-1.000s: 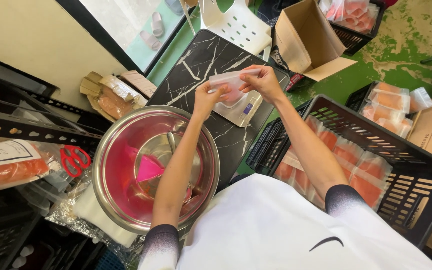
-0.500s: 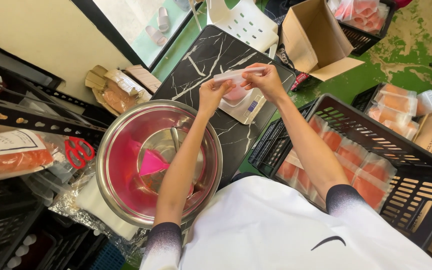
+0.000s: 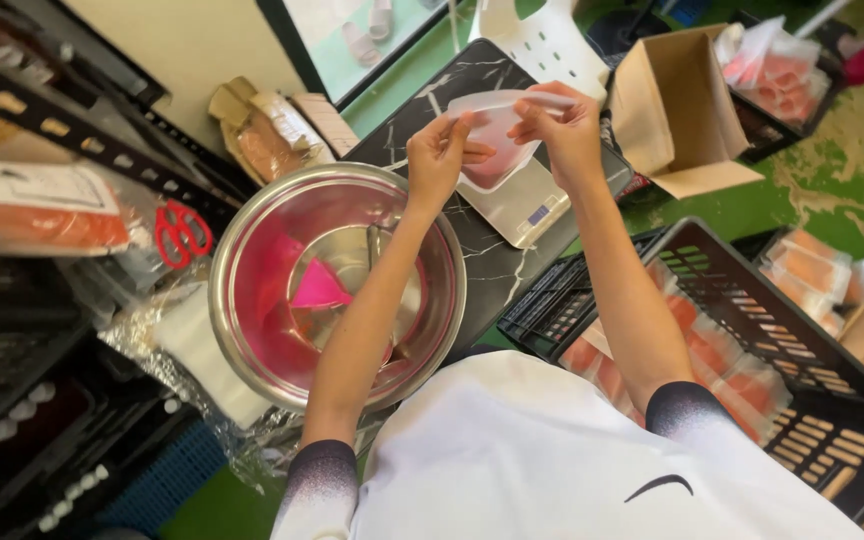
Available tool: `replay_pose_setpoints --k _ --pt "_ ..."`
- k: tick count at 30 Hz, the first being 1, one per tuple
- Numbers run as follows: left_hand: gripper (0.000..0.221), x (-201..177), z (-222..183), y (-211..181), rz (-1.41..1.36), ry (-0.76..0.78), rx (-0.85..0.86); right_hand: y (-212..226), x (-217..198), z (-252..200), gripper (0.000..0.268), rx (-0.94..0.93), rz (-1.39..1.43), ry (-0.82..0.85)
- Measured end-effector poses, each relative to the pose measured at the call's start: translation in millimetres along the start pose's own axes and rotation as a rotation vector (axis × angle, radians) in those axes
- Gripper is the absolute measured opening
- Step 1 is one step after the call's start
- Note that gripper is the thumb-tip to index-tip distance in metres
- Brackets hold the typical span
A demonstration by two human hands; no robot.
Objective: Packing red powder into small plastic bags using a funnel and spoon, then weighing each bag on a digital scale.
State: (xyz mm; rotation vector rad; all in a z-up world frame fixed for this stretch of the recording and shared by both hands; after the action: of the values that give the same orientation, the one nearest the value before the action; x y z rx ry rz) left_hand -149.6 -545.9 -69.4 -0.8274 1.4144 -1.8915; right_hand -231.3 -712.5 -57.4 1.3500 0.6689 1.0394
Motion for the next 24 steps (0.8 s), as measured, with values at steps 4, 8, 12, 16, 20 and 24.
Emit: replay_pose_setpoints --k 4,8,12,16,20,24 --pt "0.036 -46 -14 -37 0.183 -0.145 0.039 11 47 9 0.015 -0.01 0.006 0.084" --pt "0.048 -105 -43 -73 0.542 -0.374 0.058 16 106 3 0.019 0.024 0.049 0.2" --pt "0.026 -149 -75 -103 0.706 -0.413 0.271 17 170 -10 0.017 0.063 0.058 0.36" --pt "0.025 -183 -115 -108 0.434 -0.485 0.134 10 228 -29 0.014 0.084 0.093 0.547" --pt "0.016 -206 -156 -126 0.472 -0.545 0.229 -5 271 -49 0.02 0.142 0.076 0.701" --pt "0.014 -237 -184 -108 0.396 -0.623 0.102 -17 301 -65 0.021 0.183 0.082 0.827"
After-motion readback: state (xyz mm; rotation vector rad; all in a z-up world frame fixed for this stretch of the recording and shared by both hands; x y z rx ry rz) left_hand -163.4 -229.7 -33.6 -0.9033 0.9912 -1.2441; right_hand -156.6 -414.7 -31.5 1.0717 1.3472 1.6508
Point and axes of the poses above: each hand's wrist, its own z-axis towards the middle knuckle, its own x-axis out of the palm, y = z × x, the point moved 6 cm from there along z, towards the middle knuckle, and after that the axes turned 4 degrees about y, right-handed, at the moved point
